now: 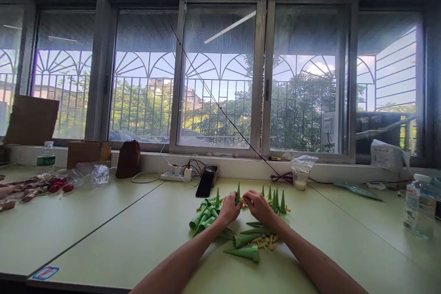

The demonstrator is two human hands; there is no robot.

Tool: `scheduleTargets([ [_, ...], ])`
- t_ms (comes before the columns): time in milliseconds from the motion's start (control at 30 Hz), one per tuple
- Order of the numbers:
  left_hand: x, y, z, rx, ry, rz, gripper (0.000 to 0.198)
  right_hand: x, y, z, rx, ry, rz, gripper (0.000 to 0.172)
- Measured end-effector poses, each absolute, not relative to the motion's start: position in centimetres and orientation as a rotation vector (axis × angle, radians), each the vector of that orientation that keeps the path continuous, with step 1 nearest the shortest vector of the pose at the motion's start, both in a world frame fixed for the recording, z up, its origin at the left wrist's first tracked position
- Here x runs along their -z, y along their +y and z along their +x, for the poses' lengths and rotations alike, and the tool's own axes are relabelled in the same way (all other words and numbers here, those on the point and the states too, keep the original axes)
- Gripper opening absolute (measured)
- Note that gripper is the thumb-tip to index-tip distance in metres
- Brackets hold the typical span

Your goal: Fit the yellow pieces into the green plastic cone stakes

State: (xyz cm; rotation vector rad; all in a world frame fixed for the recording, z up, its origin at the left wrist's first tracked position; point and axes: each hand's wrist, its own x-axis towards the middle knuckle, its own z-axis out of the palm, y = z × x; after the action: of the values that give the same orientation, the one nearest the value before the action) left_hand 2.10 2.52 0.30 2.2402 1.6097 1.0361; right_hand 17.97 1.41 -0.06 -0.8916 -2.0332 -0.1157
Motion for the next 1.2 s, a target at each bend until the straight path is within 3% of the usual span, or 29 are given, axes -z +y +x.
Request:
scheduleTargets([
  [567, -0.56, 2.36, 1.85, -1.048, 1.536, 2.343, 0.022, 0.02, 1.19, 17.76, 0.055, -2.067, -0.867, 0.012],
  [1200, -0.33, 2.79, 1.94, -1.042, 1.568, 2.262, 0.028, 0.29, 1.89, 18.12, 0.079, -2.012, -0.943, 0.021],
])
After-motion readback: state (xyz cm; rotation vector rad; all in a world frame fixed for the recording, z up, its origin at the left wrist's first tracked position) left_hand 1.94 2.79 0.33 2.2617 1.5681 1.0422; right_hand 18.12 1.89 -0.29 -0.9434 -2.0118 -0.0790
